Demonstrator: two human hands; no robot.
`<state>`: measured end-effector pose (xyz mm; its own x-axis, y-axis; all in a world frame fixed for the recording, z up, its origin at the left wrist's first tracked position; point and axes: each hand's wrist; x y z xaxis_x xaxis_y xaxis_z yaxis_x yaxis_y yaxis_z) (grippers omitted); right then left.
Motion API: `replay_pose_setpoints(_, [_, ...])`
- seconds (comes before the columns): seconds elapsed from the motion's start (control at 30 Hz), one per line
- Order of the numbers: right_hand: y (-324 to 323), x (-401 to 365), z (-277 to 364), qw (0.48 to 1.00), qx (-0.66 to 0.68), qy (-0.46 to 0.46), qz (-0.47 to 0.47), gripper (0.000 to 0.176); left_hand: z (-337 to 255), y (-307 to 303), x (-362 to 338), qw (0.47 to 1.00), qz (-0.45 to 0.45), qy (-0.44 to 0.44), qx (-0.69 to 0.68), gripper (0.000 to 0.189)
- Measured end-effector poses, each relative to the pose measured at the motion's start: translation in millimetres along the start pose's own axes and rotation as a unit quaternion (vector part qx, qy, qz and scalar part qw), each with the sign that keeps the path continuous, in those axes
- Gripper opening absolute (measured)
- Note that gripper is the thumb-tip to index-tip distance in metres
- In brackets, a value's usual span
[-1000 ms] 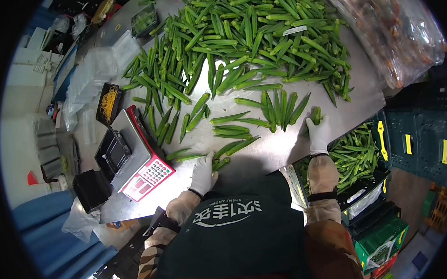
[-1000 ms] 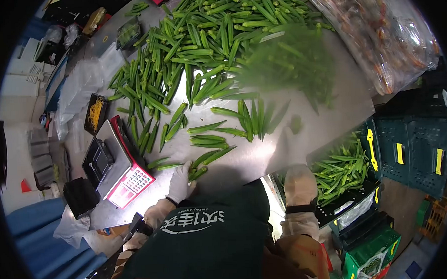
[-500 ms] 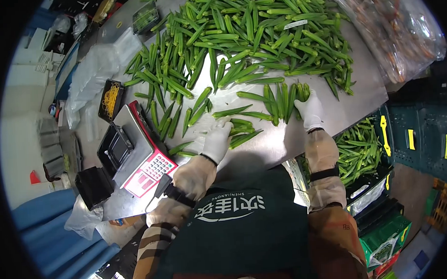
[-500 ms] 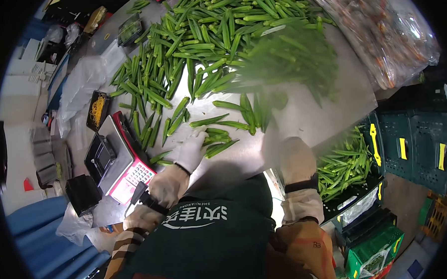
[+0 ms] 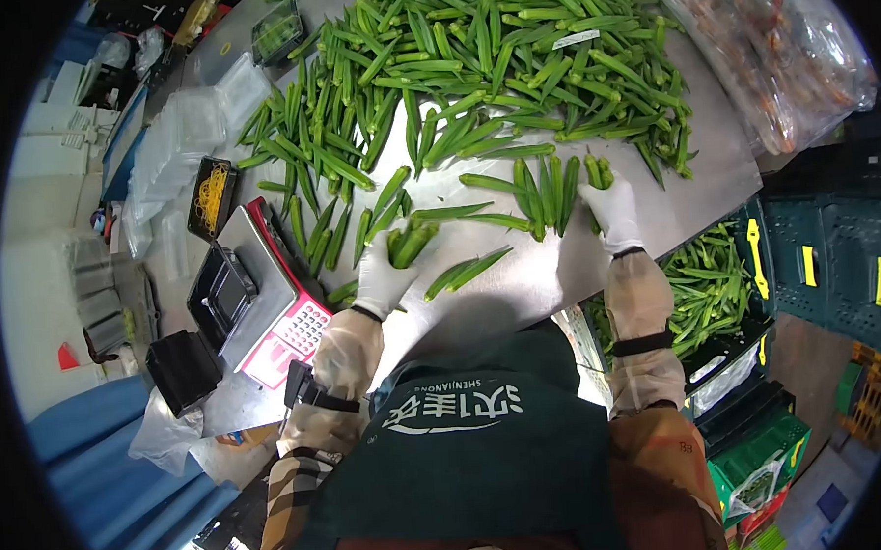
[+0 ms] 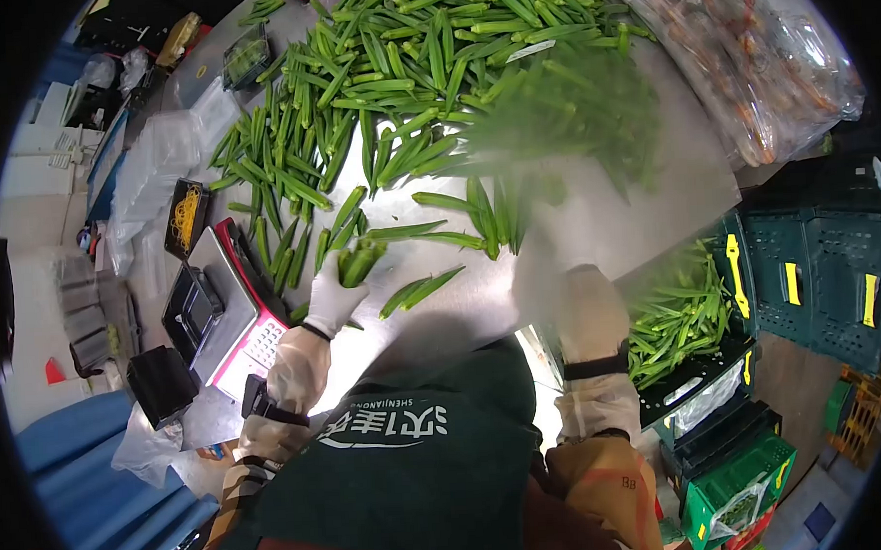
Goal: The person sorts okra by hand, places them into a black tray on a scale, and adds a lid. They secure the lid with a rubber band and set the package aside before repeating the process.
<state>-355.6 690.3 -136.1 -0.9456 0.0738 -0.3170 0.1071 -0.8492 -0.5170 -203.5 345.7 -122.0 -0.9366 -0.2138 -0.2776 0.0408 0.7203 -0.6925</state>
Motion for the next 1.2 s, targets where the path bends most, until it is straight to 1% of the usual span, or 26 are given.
replay_pose_setpoints(0.03, [4.6, -2.3, 12.0, 0.997, -0.060, -0.047, -0.016, 0.035, 0.2, -4.8, -4.6, 0.997, 0.001, -0.041, -0.066, 0.059])
replay_pose_setpoints(0.07, [10.3, 0.4, 12.2, 0.988, -0.136, -0.073, -0.026, 0.044, 3.3, -5.3, -8.9, 0.994, -0.006, -0.039, -0.098, 0.057])
replay_pose_setpoints(0.17, [16.8, -1.2, 38.8, 0.988, -0.156, 0.000, 0.009, 0.046, 17.9, 10.2, -18.0, 0.999, -0.017, -0.017, -0.045, 0.054])
replay_pose_setpoints(0.2, [14.6, -3.0, 45.3, 0.990, -0.139, 0.011, 0.008, 0.048, 11.3, 15.0, -22.7, 1.000, -0.018, -0.014, -0.007, 0.053])
replay_pose_setpoints(0.23, [11.6, -6.2, 50.5, 0.996, -0.090, 0.011, -0.010, 0.047, 9.0, 22.8, -23.7, 0.998, 0.009, -0.030, 0.048, 0.051])
replay_pose_setpoints(0.3, [7.2, -15.0, 57.7, 0.999, 0.007, 0.009, -0.043, 0.047, 2.8, 36.5, -28.4, 0.996, 0.028, 0.021, 0.076, 0.045])
replay_pose_setpoints(0.33, [9.1, -16.4, 53.5, 0.997, 0.048, -0.022, -0.051, 0.045, 1.6, 42.7, -29.2, 0.995, 0.052, 0.023, 0.077, 0.042])
replay_pose_setpoints(0.43, [24.3, -20.5, 43.9, 0.985, 0.064, -0.145, 0.063, 0.046, -4.9, 45.7, -27.9, 0.991, 0.078, 0.009, 0.112, 0.042])
replay_pose_setpoints(0.47, [26.6, -27.8, 44.3, 0.985, -0.002, -0.128, 0.119, 0.045, -1.9, 43.6, -25.3, 0.991, 0.073, 0.026, 0.113, 0.045])
replay_pose_setpoints(0.5, [29.6, -46.4, 75.4, 0.977, -0.067, -0.110, 0.172, 0.045, -1.9, 39.5, -24.6, 0.993, 0.057, 0.004, 0.101, 0.044])
replay_pose_setpoints(0.57, [63.9, -48.8, 61.3, 0.928, -0.257, -0.241, 0.122, 0.043, -8.0, 27.2, -24.9, 0.996, 0.030, -0.039, 0.077, 0.044])
replay_pose_setpoints(0.6, [79.5, -51.6, 55.5, 0.907, -0.312, -0.261, 0.107, 0.036, -26.0, 20.0, -24.5, 0.993, 0.027, -0.070, 0.089, 0.044])
replay_pose_setpoints(0.63, [91.1, -54.2, 56.7, 0.878, -0.383, -0.258, 0.125, 0.034, -29.7, 27.0, -26.1, 0.995, 0.016, -0.023, 0.100, 0.046])
replay_pose_setpoints(0.7, [124.1, -50.0, 36.3, 0.819, -0.506, -0.256, 0.084, 0.028, -36.1, 43.2, -26.4, 0.990, -0.012, 0.071, 0.120, 0.051])
replay_pose_setpoints(0.73, [125.5, -46.7, 34.9, 0.829, -0.487, -0.262, 0.083, 0.026, -34.6, 52.9, -24.2, 0.983, 0.002, 0.145, 0.113, 0.043])
replay_pose_setpoints(0.77, [122.4, -41.2, 32.4, 0.837, -0.467, -0.271, 0.084, 0.025, -36.0, 65.0, -24.1, 0.979, 0.006, 0.161, 0.125, 0.038])
replay_pose_setpoints(0.8, [119.0, -36.1, 30.3, 0.846, -0.446, -0.280, 0.087, 0.023, -33.5, 76.2, -26.5, 0.968, 0.023, 0.160, 0.194, 0.038])
replay_pose_setpoints(0.83, [111.6, -32.9, 37.2, 0.883, -0.392, -0.238, 0.097, 0.021, -33.8, 81.0, -25.8, 0.951, 0.038, 0.158, 0.264, 0.038])
replay_pose_setpoints(0.9, [91.3, -34.3, 61.0, 0.875, -0.394, -0.249, 0.129, 0.023, -31.7, 84.4, -24.9, 0.947, 0.028, 0.173, 0.270, 0.036])
replay_pose_setpoints(1.0, [102.3, -27.2, 78.6, 0.870, -0.395, -0.289, 0.065, 0.023, -41.4, 73.1, -29.9, 0.942, 0.029, 0.198, 0.268, 0.041])
replay_pose_setpoints(1.03, [110.2, -19.9, 76.9, 0.856, -0.403, -0.319, 0.047, 0.023, -46.3, 70.9, -32.0, 0.941, 0.032, 0.208, 0.264, 0.044])
replay_pose_setpoints(1.07, [123.6, -8.6, 68.8, 0.842, -0.411, -0.348, 0.027, 0.023, -35.9, 86.5, -33.5, 0.919, 0.003, 0.212, 0.332, 0.049])
replay_pose_setpoints(1.1, [137.0, 1.2, 58.1, 0.826, -0.418, -0.377, 0.007, 0.023, -25.7, 93.3, -31.4, 0.919, 0.009, 0.214, 0.331, 0.049])
replay_pose_setpoints(1.13, [148.2, 5.6, 50.9, 0.818, -0.441, -0.370, 0.014, 0.021, -19.0, 96.0, -30.0, 0.919, 0.015, 0.216, 0.330, 0.050])
replay_pose_setpoints(1.17, [153.9, 10.8, 43.0, 0.840, -0.417, -0.346, 0.023, 0.020, -12.6, 98.2, -28.5, 0.919, 0.019, 0.218, 0.329, 0.050])
replay_pose_setpoints(1.2, [156.0, 11.7, 43.1, 0.861, -0.392, -0.322, 0.031, 0.019, -14.1, 86.6, -30.3, 0.939, 0.033, 0.189, 0.287, 0.049])
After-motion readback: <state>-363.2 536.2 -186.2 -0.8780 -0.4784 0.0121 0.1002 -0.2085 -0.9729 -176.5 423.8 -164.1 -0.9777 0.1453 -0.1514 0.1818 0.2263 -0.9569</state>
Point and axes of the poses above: each hand's wrist, its own x-axis towards the middle knuckle, its own y-axis out of the palm, z = x × y, and after that the axes turned 4 degrees about z, right-handed
